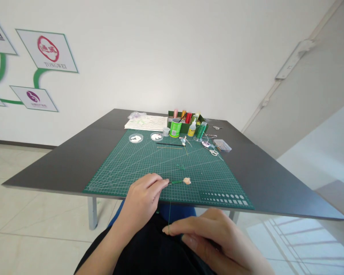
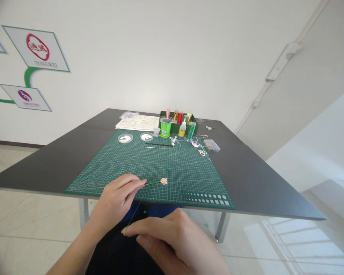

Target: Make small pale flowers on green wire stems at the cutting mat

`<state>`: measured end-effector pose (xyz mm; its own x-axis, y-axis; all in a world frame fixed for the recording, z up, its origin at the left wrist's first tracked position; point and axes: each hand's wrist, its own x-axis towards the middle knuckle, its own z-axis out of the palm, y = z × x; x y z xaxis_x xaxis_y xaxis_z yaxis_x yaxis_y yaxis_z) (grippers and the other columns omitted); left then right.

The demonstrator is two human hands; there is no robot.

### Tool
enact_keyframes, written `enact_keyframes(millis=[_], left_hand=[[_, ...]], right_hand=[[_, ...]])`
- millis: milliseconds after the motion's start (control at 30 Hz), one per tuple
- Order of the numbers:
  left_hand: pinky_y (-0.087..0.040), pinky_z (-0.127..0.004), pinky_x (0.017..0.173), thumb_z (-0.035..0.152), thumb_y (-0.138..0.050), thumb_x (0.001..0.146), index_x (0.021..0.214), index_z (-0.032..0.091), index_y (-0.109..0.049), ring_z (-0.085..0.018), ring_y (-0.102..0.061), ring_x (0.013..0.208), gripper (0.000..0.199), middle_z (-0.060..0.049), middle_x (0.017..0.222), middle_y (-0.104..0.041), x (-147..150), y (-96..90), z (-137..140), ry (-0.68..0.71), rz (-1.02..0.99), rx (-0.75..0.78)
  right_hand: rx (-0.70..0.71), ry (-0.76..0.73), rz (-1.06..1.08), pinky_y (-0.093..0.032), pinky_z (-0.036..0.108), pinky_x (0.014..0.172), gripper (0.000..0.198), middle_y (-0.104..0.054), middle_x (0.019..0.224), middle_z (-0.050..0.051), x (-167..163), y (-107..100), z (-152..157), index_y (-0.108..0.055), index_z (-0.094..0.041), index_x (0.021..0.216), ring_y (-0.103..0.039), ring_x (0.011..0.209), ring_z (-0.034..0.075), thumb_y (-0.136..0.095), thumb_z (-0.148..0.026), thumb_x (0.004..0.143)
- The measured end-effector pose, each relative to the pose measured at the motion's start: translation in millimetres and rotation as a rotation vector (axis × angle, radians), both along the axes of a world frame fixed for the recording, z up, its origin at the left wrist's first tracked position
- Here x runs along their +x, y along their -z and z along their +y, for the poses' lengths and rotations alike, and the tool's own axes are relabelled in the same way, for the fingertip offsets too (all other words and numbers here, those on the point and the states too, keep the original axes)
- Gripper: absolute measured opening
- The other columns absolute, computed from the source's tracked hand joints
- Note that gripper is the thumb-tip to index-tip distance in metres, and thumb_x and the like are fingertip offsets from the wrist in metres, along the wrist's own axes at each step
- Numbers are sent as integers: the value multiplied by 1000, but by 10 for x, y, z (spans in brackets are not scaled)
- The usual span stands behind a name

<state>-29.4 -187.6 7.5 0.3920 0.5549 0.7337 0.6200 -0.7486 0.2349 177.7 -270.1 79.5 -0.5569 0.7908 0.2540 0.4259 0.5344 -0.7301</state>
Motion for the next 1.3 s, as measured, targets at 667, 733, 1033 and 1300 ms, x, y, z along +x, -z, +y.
enact_keyframes(millis=[667,733,1033,1300], left_hand=[[-52,-26,68,9,-50,96,100,17,-69,-15,-63,75,21,-5,86,-68,7,-78,-33,39,93,18],[-54,-27,72,10,-51,96,102,17,-69,-15,-64,79,21,-5,89,-69,8,-77,-34,52,101,6],[-54,-26,69,9,-52,96,102,17,-70,-15,-66,79,21,-6,91,-70,25,-104,-41,103,85,-7],[-54,-27,67,8,-51,96,103,17,-72,-16,-67,79,24,-7,89,-70,30,-127,-54,138,71,-10]], right_hand=[[-84,-17,296,-29,20,38,37,-42,45,-6,46,-154,582,-74,-16,119,-36,37,6,-49,-37,104],[-103,-3,314,-28,20,38,37,-42,45,-6,52,-152,643,-75,-16,118,-35,36,6,-50,-38,103],[-138,36,382,-21,21,37,36,-36,44,-8,95,-119,900,-74,-18,120,-29,37,7,-51,-39,101],[-157,63,427,-20,22,39,38,-37,42,-10,125,16,1170,-71,-14,123,-27,36,6,-53,-39,100]])
